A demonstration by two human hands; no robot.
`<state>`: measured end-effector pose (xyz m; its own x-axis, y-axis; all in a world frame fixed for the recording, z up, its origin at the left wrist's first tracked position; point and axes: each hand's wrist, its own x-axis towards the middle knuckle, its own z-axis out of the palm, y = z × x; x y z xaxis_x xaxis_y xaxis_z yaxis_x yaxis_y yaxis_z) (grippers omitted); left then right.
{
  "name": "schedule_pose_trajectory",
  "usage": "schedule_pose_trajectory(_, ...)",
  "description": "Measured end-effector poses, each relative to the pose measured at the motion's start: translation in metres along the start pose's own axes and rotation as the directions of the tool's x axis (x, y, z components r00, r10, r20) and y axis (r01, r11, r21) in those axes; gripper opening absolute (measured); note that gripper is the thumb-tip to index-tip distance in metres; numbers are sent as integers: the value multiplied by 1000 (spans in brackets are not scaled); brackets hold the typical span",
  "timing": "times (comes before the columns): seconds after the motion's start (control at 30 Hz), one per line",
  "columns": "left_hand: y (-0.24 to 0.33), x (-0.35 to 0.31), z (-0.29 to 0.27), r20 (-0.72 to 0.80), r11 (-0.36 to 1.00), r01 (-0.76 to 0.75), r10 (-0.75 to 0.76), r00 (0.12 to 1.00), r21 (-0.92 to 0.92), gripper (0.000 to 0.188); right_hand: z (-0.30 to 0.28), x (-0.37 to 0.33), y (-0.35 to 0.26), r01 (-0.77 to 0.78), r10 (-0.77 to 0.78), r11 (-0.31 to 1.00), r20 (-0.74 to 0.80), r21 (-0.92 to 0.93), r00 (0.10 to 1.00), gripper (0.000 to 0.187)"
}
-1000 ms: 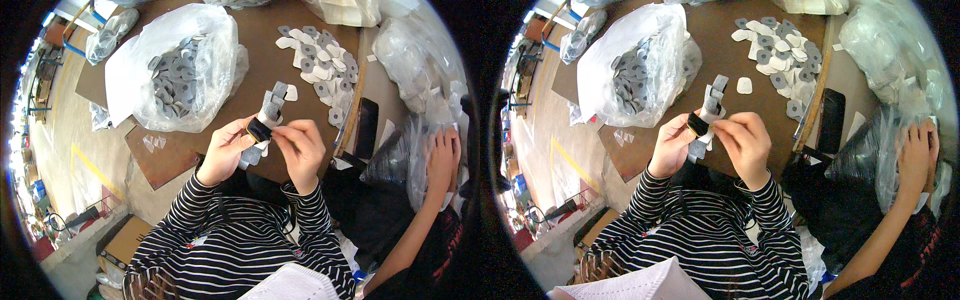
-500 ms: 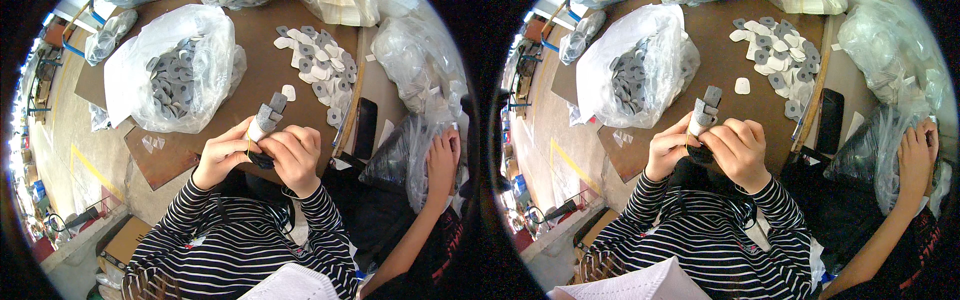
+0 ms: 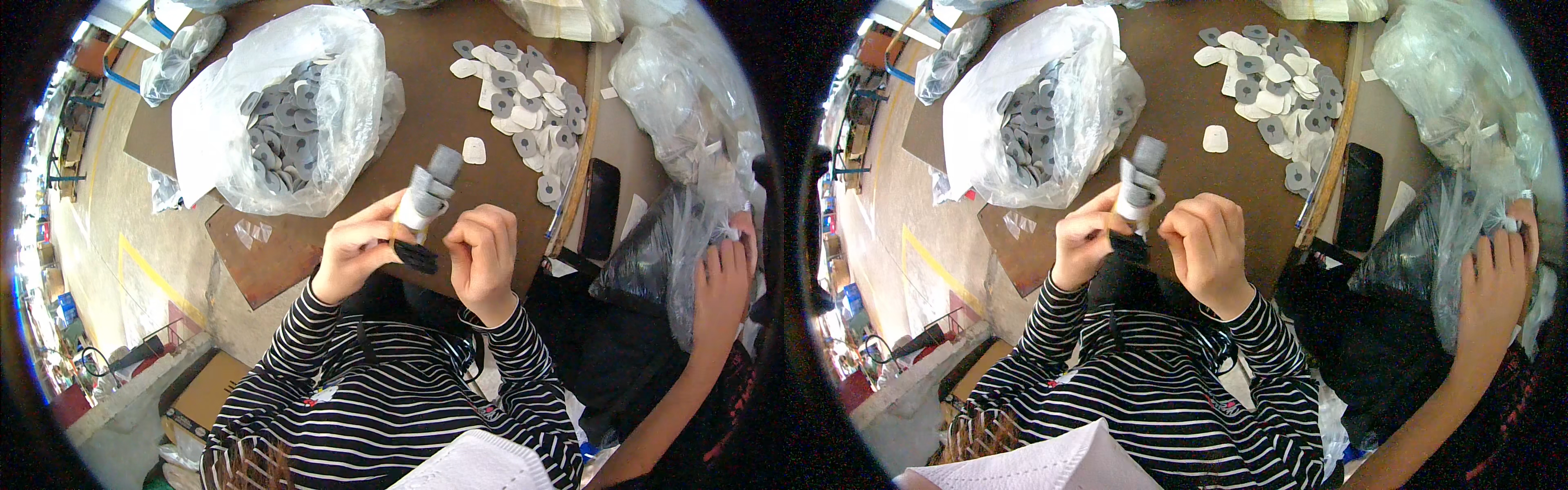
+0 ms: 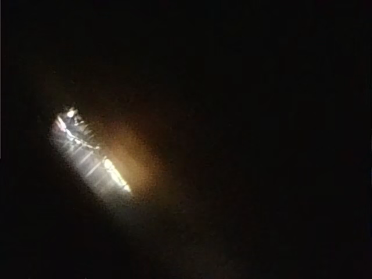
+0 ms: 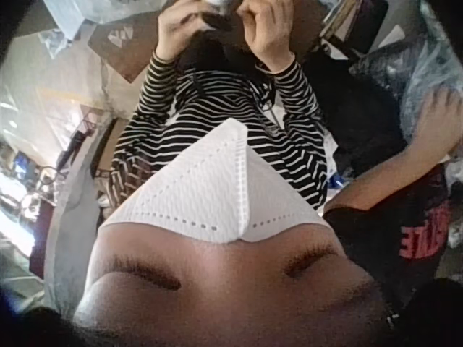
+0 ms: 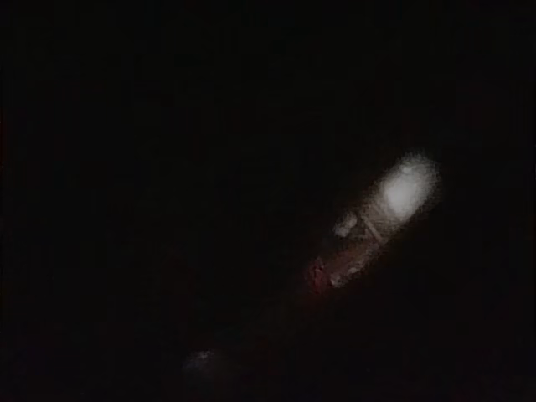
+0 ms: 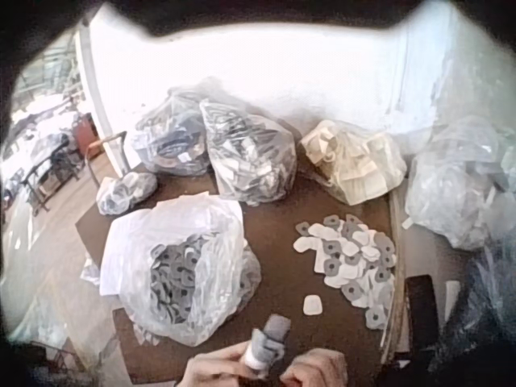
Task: The person repeatedly picks up small gray and white circular components from a plastic bag and the table, aligns them, and stacks them into a growing pile. The person also briefly handles a black strap-like object and a rubber band before returning to stacking the circular parts.
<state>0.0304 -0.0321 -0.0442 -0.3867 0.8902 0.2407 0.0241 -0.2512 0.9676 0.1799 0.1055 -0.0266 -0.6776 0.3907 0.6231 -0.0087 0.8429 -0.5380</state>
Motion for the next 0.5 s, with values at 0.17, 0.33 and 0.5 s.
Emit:
schedule_pose_trajectory(0.17, -1, -10, 10, -101, 572, 160, -398, 912, -805, 16, 2, 3, -7, 18, -15, 999, -74, 42, 997, 23)
schedule_pose_trajectory(0.33, -5, -11, 17, -54, 521, 168, -384, 922, -837, 23, 0, 17, -15, 45, -44, 999, -114, 1, 993, 24)
schedule_pose_trajectory(0.5, -9, -12, 16, -151, 774, 144, -296, 943, -617, 27, -2, 19, -16, 86, -94, 979, -38, -183, 995, 24)
